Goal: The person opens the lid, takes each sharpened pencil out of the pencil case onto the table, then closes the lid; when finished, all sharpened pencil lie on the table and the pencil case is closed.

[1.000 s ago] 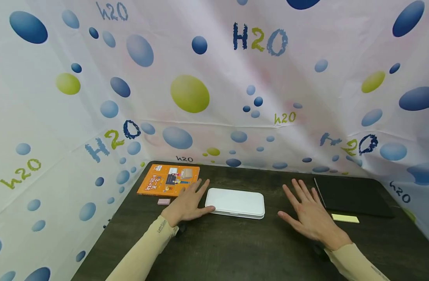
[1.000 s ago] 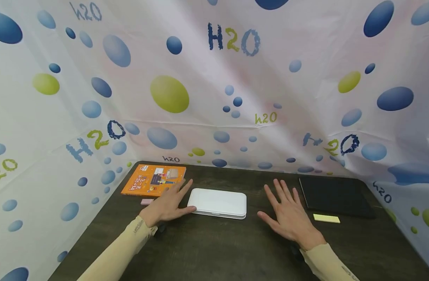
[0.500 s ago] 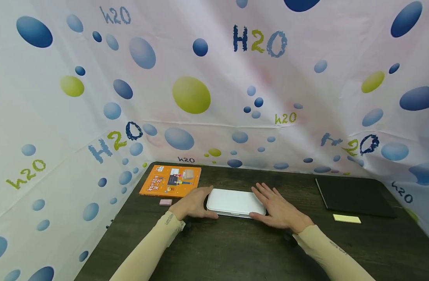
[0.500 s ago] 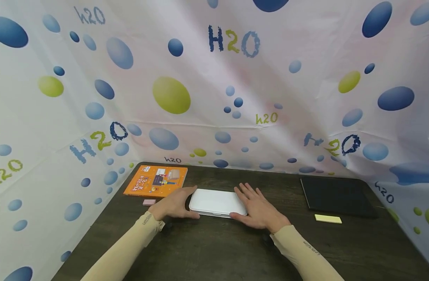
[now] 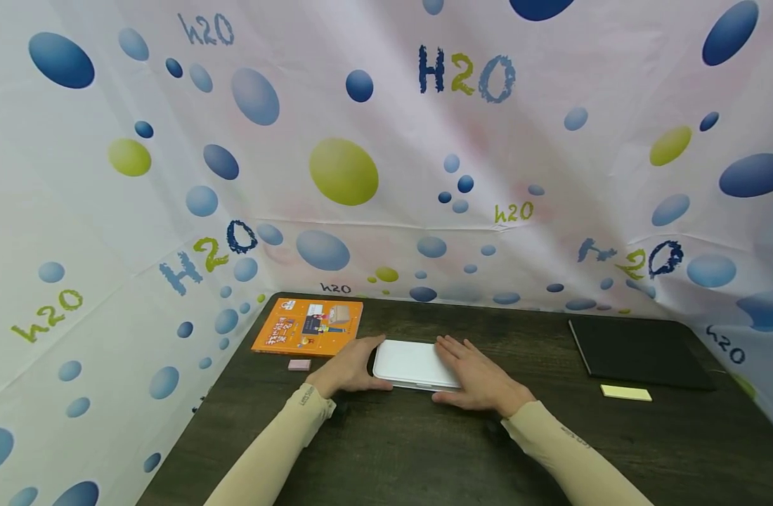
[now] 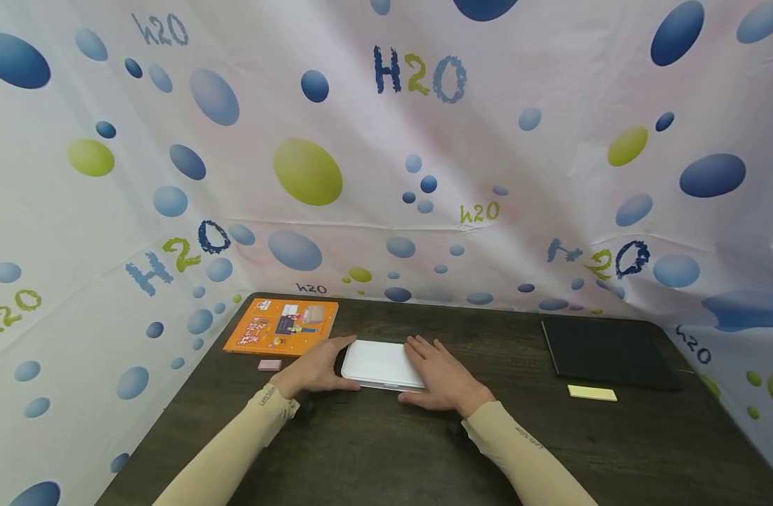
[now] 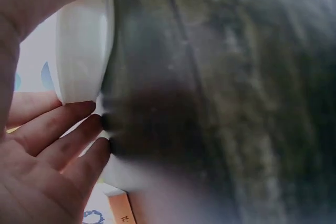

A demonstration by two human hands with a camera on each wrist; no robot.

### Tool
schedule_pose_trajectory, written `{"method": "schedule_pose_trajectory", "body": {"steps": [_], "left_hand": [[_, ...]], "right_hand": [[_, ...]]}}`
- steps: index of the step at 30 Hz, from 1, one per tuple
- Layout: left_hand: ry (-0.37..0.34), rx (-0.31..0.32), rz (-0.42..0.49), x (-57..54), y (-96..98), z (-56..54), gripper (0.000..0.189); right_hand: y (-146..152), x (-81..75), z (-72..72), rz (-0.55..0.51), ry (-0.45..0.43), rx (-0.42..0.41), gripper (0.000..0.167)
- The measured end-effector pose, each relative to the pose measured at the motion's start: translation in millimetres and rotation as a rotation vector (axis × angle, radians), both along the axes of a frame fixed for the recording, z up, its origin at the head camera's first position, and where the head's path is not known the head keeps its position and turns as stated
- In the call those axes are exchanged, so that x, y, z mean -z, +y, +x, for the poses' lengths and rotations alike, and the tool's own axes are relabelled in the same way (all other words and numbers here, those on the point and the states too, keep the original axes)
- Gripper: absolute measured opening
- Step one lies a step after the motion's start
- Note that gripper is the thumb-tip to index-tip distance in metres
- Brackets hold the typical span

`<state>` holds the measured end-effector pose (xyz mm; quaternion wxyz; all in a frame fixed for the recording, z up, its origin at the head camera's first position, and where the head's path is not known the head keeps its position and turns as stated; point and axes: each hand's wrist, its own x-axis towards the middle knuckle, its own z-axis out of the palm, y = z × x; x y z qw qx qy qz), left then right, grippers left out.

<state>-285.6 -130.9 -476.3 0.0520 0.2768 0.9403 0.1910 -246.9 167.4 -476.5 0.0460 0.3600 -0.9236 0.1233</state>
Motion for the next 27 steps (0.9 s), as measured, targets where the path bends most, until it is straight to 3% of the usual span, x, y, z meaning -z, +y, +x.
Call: {"method": "schedule_pose_trajectory", "body": {"steps": [5,11,27], "left_hand": [[0.022,0.018,0.036,6.3,-0.3,-1.1,0.100],[0.005,-0.004,0.051,8.5,-1.6,-3.5,0.100],[0.008,-0.029,0.058,8.8,-3.6,-3.7,0.101]], "right_hand": [[-5,0.9,-0.2,0.048,0.038,0.016,0.086],[-7,-1.4,-4.1,0.079,0.073,-0.007,0.081],[-2,-3.6,-10.3,0.084,0.035,-0.088,0.082]]}}
